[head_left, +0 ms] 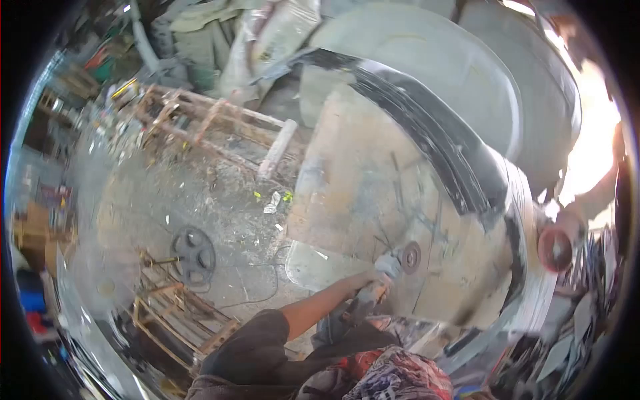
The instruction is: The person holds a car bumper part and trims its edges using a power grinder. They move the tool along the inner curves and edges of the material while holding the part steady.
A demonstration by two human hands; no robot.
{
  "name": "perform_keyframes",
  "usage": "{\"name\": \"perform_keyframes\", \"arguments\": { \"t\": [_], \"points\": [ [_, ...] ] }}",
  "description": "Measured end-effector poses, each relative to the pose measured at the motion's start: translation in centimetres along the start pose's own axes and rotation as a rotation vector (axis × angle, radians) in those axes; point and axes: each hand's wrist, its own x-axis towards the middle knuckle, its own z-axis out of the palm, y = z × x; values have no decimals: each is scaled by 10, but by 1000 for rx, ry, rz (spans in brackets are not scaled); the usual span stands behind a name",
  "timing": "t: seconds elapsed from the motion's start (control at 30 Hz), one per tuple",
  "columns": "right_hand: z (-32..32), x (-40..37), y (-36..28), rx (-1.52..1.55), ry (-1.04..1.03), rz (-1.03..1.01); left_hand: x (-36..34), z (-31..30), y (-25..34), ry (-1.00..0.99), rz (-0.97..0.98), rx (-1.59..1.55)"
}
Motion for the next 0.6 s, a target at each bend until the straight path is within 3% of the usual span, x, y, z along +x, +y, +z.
{"name": "perform_keyframes", "arguments": {
  "t": [0.13,0.3,0.6],
  "points": [
    [-29,25,-39,-85,15,-92,1,3,1,6,-3,-23],
    [-34,12,-41,-127,50,-125,-2,9,-6,84,-12,71],
    [-29,-8,-33,-173,115,-156,1,5,-10,50,-44,101]
  ]
}}
